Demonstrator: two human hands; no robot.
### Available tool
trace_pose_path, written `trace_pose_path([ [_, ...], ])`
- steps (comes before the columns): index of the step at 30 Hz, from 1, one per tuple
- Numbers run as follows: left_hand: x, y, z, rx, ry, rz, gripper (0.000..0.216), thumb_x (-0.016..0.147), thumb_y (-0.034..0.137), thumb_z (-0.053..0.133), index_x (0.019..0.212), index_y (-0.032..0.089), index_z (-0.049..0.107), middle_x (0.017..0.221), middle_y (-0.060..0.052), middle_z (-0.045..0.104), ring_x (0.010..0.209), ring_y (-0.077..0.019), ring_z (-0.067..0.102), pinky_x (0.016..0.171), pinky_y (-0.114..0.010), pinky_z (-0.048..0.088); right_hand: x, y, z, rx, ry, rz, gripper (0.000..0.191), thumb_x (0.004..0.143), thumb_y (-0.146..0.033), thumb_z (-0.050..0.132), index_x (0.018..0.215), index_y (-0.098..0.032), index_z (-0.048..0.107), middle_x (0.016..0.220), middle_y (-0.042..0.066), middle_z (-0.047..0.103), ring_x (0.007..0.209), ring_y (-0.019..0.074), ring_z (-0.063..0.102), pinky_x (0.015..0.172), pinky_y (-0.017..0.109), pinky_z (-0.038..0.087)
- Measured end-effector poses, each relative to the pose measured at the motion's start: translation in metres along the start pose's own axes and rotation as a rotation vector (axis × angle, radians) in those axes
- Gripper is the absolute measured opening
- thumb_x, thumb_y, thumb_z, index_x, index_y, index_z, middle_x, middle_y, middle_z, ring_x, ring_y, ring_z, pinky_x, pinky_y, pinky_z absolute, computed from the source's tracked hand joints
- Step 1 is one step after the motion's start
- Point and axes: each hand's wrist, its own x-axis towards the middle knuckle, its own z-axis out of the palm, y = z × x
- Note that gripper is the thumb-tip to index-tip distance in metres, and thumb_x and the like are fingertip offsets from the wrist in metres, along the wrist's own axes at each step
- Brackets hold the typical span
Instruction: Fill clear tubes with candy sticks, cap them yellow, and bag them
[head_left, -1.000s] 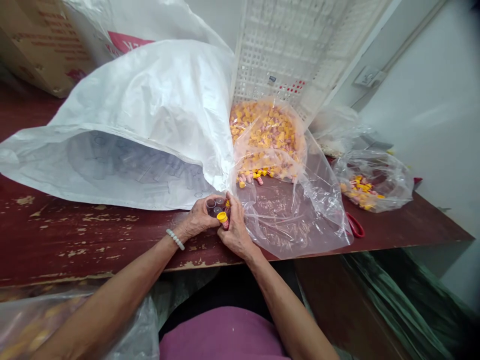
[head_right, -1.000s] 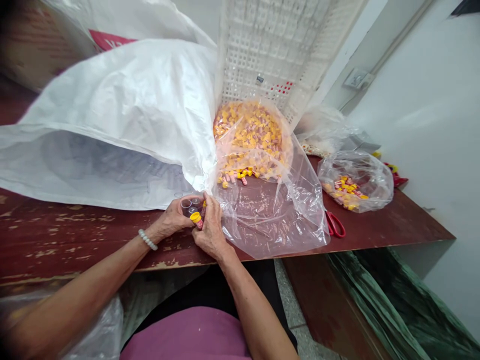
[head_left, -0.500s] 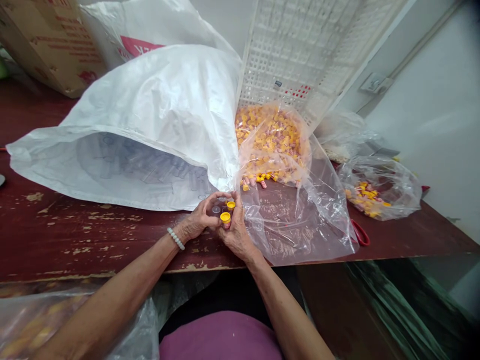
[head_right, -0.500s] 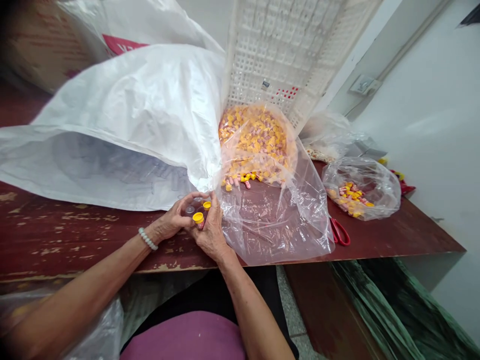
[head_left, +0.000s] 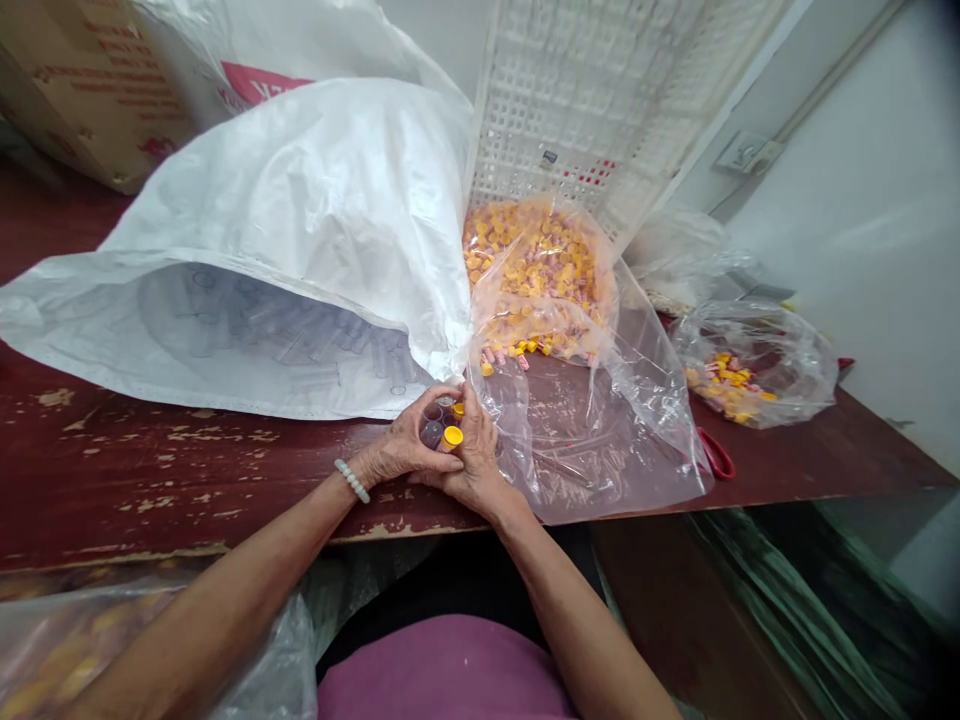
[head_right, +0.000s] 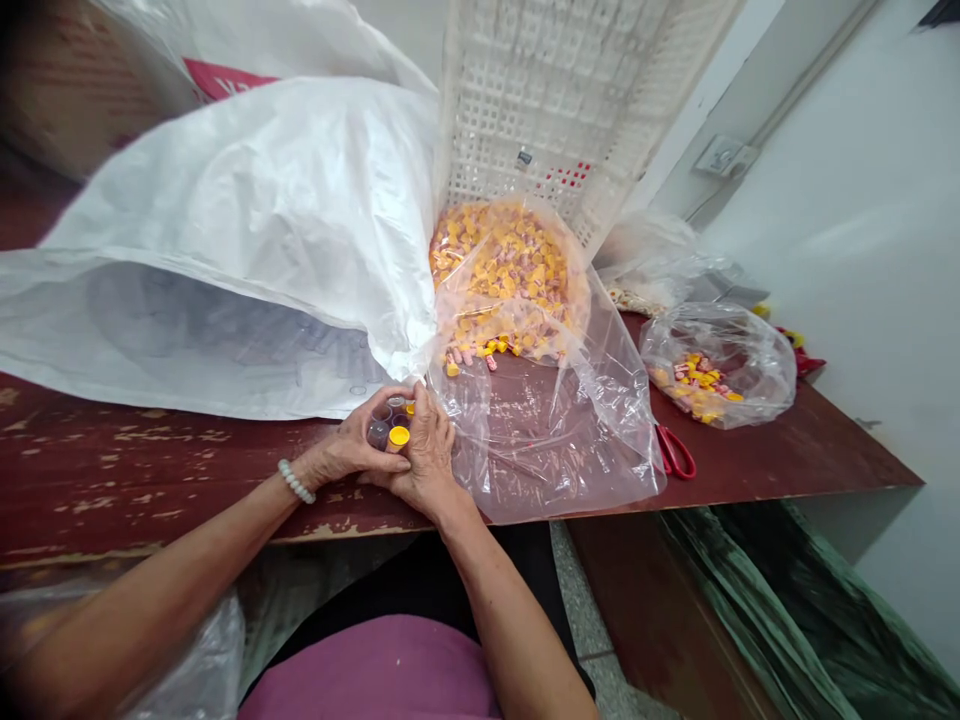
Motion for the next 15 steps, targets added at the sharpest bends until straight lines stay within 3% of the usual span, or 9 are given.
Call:
trace_pose_path([
  [5, 0.000, 0.006, 0.002, 0.089, 0.061, 0.007, 0.071, 0.052, 0.010, 0.074, 0.117, 0.017, 0.046, 0.107, -0.005, 0.060, 0.098, -0.0207, 0.058, 0.088, -0.031, 0.045, -0.003, -0.001, -0.015, 0.121, -0.062, 0.006, 0.137, 0.047, -0.038, 0.084, 0.147, -0.021, -0.008, 0.147, 0.016, 0.024, 0.132, 0.0338, 0.031, 0.107, 0.052, 0.031],
  [10, 0.001, 0.008, 0.004, -0.012, 0.077, -0.101, 0.057, 0.058, 0.011, 0.069, 0.110, 0.016, 0.049, 0.089, -0.002, 0.064, 0.073, -0.0144, 0.060, 0.067, -0.024, 0.047, -0.004, -0.007, -0.032, 0.352, -0.167, 0.076, 0.113, 0.067, -0.027, 0.072, 0.146, -0.022, -0.008, 0.153, 0.013, 0.011, 0.141, 0.0279, 0.018, 0.113, 0.049, 0.025],
  [12, 0.003, 0.005, 0.005, -0.011, 0.097, -0.099, 0.057, 0.055, 0.010, 0.072, 0.108, 0.016, 0.052, 0.087, -0.002, 0.064, 0.075, -0.0150, 0.061, 0.067, -0.024, 0.047, -0.003, -0.007, -0.028, 0.334, -0.133, 0.028, 0.097, 0.071, -0.014, 0.059, 0.146, -0.022, -0.001, 0.153, 0.012, 0.012, 0.142, 0.0251, 0.014, 0.115, 0.048, 0.020],
  [15, 0.006, -0.001, 0.004, -0.052, 0.116, -0.119, 0.056, 0.053, 0.010, 0.074, 0.105, 0.015, 0.053, 0.088, -0.002, 0.065, 0.077, -0.0160, 0.061, 0.072, -0.026, 0.048, -0.002, -0.006, -0.017, 0.326, -0.006, 0.024, 0.092, 0.066, -0.003, 0.047, 0.146, -0.020, 0.006, 0.151, 0.011, 0.017, 0.141, 0.0232, 0.017, 0.116, 0.046, 0.021],
])
